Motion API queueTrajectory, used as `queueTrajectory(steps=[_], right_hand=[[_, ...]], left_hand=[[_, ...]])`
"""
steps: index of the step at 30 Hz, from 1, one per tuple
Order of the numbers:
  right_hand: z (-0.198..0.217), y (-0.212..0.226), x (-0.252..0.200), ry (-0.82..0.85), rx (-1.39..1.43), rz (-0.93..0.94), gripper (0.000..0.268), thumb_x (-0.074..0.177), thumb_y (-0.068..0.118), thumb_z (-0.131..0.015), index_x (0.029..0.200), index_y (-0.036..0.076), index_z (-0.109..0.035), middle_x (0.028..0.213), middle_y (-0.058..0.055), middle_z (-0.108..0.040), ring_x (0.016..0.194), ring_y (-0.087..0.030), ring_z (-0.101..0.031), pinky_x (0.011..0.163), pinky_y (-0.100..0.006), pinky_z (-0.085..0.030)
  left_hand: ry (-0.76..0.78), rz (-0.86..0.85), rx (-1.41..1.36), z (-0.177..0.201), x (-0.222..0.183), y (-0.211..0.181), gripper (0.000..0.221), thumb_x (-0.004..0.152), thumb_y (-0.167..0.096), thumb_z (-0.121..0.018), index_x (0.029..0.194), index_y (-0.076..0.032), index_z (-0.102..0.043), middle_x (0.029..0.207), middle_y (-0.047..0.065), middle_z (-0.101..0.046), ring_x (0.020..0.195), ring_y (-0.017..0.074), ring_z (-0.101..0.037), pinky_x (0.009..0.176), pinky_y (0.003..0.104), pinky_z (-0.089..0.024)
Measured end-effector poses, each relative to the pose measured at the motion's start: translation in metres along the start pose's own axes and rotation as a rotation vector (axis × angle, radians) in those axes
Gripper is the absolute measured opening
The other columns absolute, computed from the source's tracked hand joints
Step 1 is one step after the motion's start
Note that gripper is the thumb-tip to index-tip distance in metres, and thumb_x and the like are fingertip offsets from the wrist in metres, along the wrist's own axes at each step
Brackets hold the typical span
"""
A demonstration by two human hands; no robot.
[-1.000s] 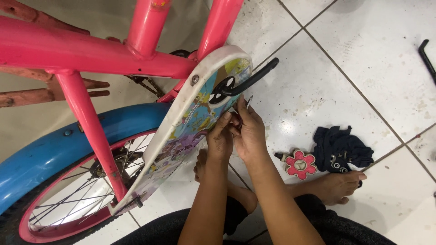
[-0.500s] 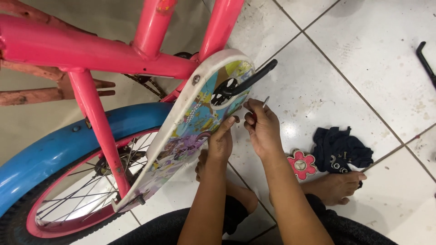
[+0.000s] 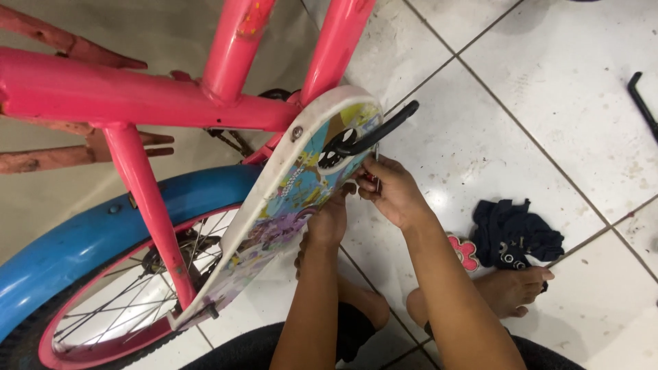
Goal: Adjusting and securing the chain guard on a pink bicycle using a screwdriver.
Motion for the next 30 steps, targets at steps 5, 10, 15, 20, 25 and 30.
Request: queueTrajectory(steps=[5, 10, 15, 20, 25, 30], right_hand=[[-0.014, 0.008, -0.02, -0.028, 0.033, 0.054, 0.025, 0.104, 0.03, -0.063, 0.094, 0.008, -0.057, 0.078, 0.001, -0.041, 0.057, -0.007, -0.043, 0.046, -0.018, -0.027], [-0.02, 0.007, -0.027, -0.082, 0.009, 0.111, 0.028, 0.105, 0.032, -0.063, 0.094, 0.007, -0.058, 0.077, 0.001, -0.041, 0.059, -0.007, -0.045, 0.046, -0.018, -0.029], [-0.023, 0.006, -0.03, -0.121, 0.007, 0.153, 0.028, 0.104, 0.031, -0.064, 0.096, 0.005, -0.061, 0.076, 0.0, -0.042, 0.057, -0.007, -0.044, 0.045, -0.017, -0.027], [-0.02, 0.004, -0.028, -0.175, -0.099, 0.244, 0.027, 0.105, 0.025, -0.064, 0.102, -0.002, -0.066, 0.076, -0.004, -0.047, 0.057, -0.007, -0.046, 0.045, -0.019, -0.027], [-0.021, 0.005, -0.031, -0.203, -0.135, 0.252, 0.026, 0.104, 0.023, -0.065, 0.101, -0.003, -0.068, 0.073, -0.005, -0.05, 0.055, -0.008, -0.045, 0.045, -0.02, -0.028], [-0.03, 0.017, -0.039, -0.219, -0.131, 0.253, 0.028, 0.103, 0.025, -0.066, 0.104, -0.003, -0.069, 0.073, -0.004, -0.05, 0.056, -0.008, -0.044, 0.046, -0.019, -0.028]], left_hand=[[0.015, -0.04, 0.083, -0.009, 0.0, 0.0, 0.007, 0.093, -0.011, -0.067, 0.088, -0.014, -0.07, 0.071, 0.002, -0.061, 0.07, 0.0175, -0.06, 0.063, 0.037, -0.052], [0.001, -0.073, 0.15, -0.013, 0.005, -0.004, 0.006, 0.094, -0.012, -0.066, 0.089, -0.013, -0.07, 0.072, 0.003, -0.061, 0.07, 0.0179, -0.06, 0.063, 0.037, -0.052], [0.0, -0.101, 0.228, -0.015, 0.002, -0.005, 0.006, 0.094, -0.013, -0.065, 0.091, -0.013, -0.07, 0.072, 0.003, -0.061, 0.07, 0.0184, -0.059, 0.063, 0.037, -0.051], [-0.008, -0.149, 0.322, -0.019, 0.005, -0.008, 0.007, 0.095, -0.014, -0.064, 0.093, -0.012, -0.07, 0.074, 0.004, -0.062, 0.071, 0.0191, -0.059, 0.063, 0.037, -0.05], [-0.011, -0.173, 0.401, -0.022, 0.01, -0.008, 0.008, 0.095, -0.016, -0.063, 0.094, -0.012, -0.069, 0.074, 0.004, -0.062, 0.071, 0.0196, -0.058, 0.063, 0.037, -0.05], [-0.024, -0.199, 0.473, -0.024, 0.017, -0.01, 0.009, 0.096, -0.017, -0.062, 0.096, -0.011, -0.069, 0.075, 0.005, -0.062, 0.072, 0.0201, -0.058, 0.063, 0.037, -0.049]])
Point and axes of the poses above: each hand's wrist, its own x-axis towards the middle knuckle, its own z-axis out of the back of the hand, y = z × x, the point moved 1 cm from there along x, towards the middle knuckle
